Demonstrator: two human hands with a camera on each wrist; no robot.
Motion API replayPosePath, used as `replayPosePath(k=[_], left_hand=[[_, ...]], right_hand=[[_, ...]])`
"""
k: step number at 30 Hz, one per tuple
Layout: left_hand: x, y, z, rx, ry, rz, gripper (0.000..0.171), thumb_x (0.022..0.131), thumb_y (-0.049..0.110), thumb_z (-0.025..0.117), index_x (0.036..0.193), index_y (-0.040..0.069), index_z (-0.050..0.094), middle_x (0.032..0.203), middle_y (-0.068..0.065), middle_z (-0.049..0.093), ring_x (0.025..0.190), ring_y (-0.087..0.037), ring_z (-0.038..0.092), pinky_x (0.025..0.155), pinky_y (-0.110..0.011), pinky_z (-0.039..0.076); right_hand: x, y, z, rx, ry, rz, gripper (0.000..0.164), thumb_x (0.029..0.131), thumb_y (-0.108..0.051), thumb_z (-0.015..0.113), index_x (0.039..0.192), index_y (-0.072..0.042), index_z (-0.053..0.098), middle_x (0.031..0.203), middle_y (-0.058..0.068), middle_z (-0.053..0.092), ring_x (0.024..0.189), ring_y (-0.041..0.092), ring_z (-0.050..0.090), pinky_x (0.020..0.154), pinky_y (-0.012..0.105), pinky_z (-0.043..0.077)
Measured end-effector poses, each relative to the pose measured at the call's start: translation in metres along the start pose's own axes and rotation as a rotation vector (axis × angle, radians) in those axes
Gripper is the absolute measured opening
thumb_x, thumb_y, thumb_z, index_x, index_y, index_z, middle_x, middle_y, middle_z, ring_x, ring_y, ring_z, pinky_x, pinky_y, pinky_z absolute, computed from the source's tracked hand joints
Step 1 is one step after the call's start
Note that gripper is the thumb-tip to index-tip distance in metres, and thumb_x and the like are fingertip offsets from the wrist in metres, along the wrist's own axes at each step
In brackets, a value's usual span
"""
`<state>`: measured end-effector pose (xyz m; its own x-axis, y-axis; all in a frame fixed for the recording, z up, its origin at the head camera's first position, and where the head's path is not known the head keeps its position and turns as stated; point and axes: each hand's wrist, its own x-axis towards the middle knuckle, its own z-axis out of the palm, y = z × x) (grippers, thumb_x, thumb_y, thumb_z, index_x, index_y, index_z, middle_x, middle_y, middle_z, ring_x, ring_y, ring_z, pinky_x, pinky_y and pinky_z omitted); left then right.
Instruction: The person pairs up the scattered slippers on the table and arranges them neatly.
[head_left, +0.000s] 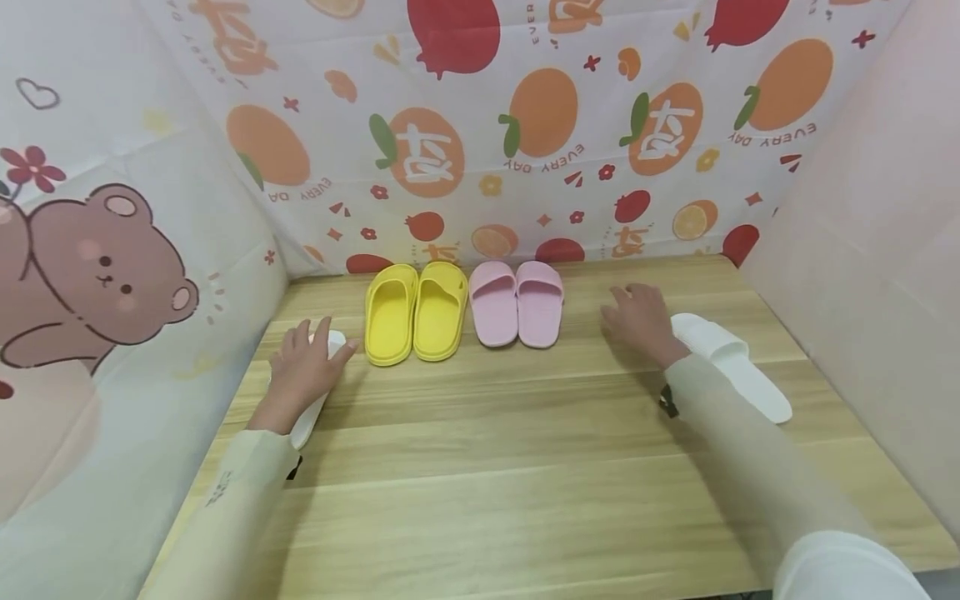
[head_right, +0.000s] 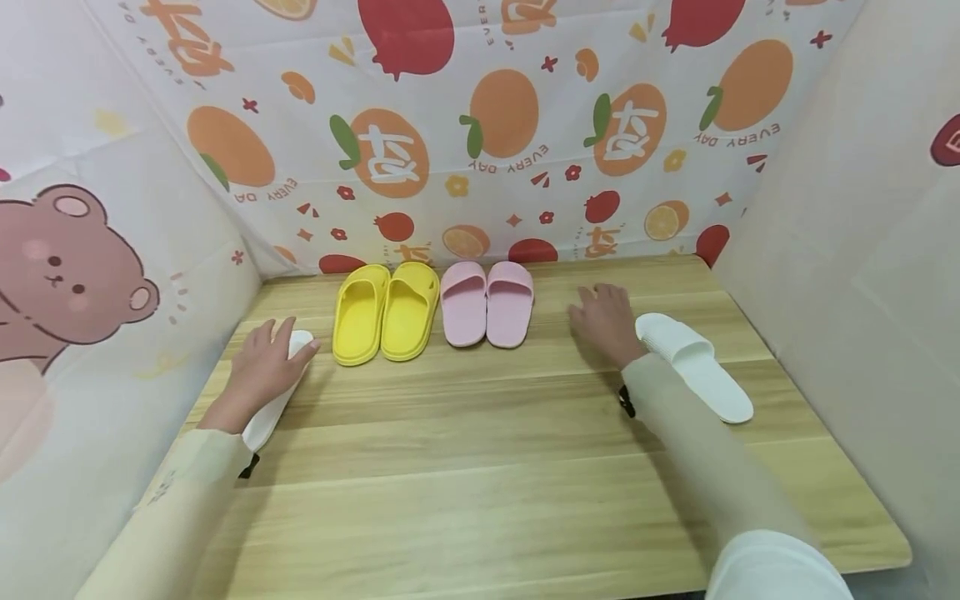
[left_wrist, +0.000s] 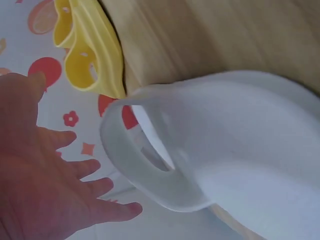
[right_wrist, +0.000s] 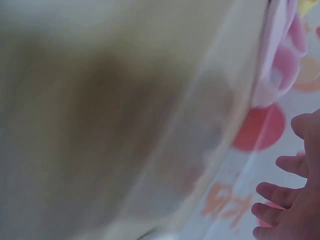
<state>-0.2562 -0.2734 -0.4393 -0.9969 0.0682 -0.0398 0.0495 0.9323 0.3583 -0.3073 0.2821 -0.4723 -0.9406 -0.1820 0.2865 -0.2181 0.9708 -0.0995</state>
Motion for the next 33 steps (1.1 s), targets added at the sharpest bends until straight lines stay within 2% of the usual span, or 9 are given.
replayPosePath(k=[5,9,14,18,22,25,33], left_hand=[[-0.007,-0.014,0.003,0.003,-0.013,-0.020,0.094,0.099,0.072,0.027,0.160,0.003,0.010,0.159,-0.038,0.003,0.143,-0.061,0.003,0.098,-0.086,0.006],[-0.015,-0.023,0.004,-0.008,-0.022,-0.040,0.093,0.100,0.069,0.026,0.160,0.001,0.008,0.158,-0.039,0.001,0.143,-0.062,0.001,0.098,-0.086,0.007],[-0.027,-0.035,0.009,-0.006,-0.040,-0.048,0.093,0.101,0.069,0.025,0.159,-0.001,0.007,0.158,-0.039,0.001,0.142,-0.063,0.001,0.096,-0.086,0.012],[-0.037,-0.040,0.015,0.014,-0.061,-0.056,0.093,0.100,0.069,0.028,0.160,0.001,0.006,0.158,-0.040,0.002,0.140,-0.064,0.006,0.094,-0.086,0.016],[-0.040,-0.039,0.015,0.022,-0.037,-0.043,0.090,0.102,0.066,0.031,0.159,0.001,0.007,0.157,-0.041,0.007,0.137,-0.066,0.012,0.094,-0.084,0.021],[-0.037,-0.038,0.013,0.009,-0.021,-0.019,0.086,0.104,0.061,0.033,0.158,-0.002,0.011,0.155,-0.043,0.009,0.135,-0.068,0.013,0.096,-0.083,0.022],[-0.025,-0.041,0.011,-0.034,-0.035,-0.007,0.075,0.108,0.048,0.033,0.152,-0.011,0.022,0.148,-0.047,0.016,0.133,-0.070,0.013,0.101,-0.078,0.021]], right_hand=[[-0.028,0.034,-0.004,-0.015,0.037,0.071,0.048,0.098,-0.035,0.056,0.128,0.002,0.061,0.125,0.033,0.062,0.121,0.050,0.053,0.102,0.068,0.032],[-0.042,0.055,-0.010,-0.053,0.069,0.107,0.048,0.095,-0.035,0.058,0.124,0.002,0.064,0.120,0.033,0.063,0.113,0.052,0.056,0.093,0.066,0.036],[-0.062,0.081,-0.015,-0.032,0.023,0.168,0.055,0.096,-0.039,0.057,0.129,0.004,0.060,0.121,0.034,0.059,0.113,0.054,0.052,0.093,0.068,0.035],[-0.079,0.100,-0.014,0.047,-0.030,0.215,0.065,0.098,-0.045,0.055,0.138,0.007,0.052,0.129,0.035,0.054,0.121,0.053,0.047,0.099,0.070,0.032],[-0.089,0.109,-0.013,0.147,-0.108,0.290,0.083,0.099,-0.058,0.049,0.148,0.009,0.037,0.139,0.039,0.043,0.128,0.056,0.040,0.104,0.071,0.030],[-0.092,0.110,-0.014,0.196,-0.149,0.321,0.089,0.099,-0.062,0.046,0.151,0.008,0.031,0.142,0.041,0.037,0.127,0.059,0.039,0.103,0.073,0.032],[-0.091,0.110,-0.019,0.253,-0.194,0.351,0.079,0.096,-0.050,0.057,0.144,0.009,0.038,0.139,0.037,0.043,0.119,0.058,0.046,0.090,0.073,0.040]])
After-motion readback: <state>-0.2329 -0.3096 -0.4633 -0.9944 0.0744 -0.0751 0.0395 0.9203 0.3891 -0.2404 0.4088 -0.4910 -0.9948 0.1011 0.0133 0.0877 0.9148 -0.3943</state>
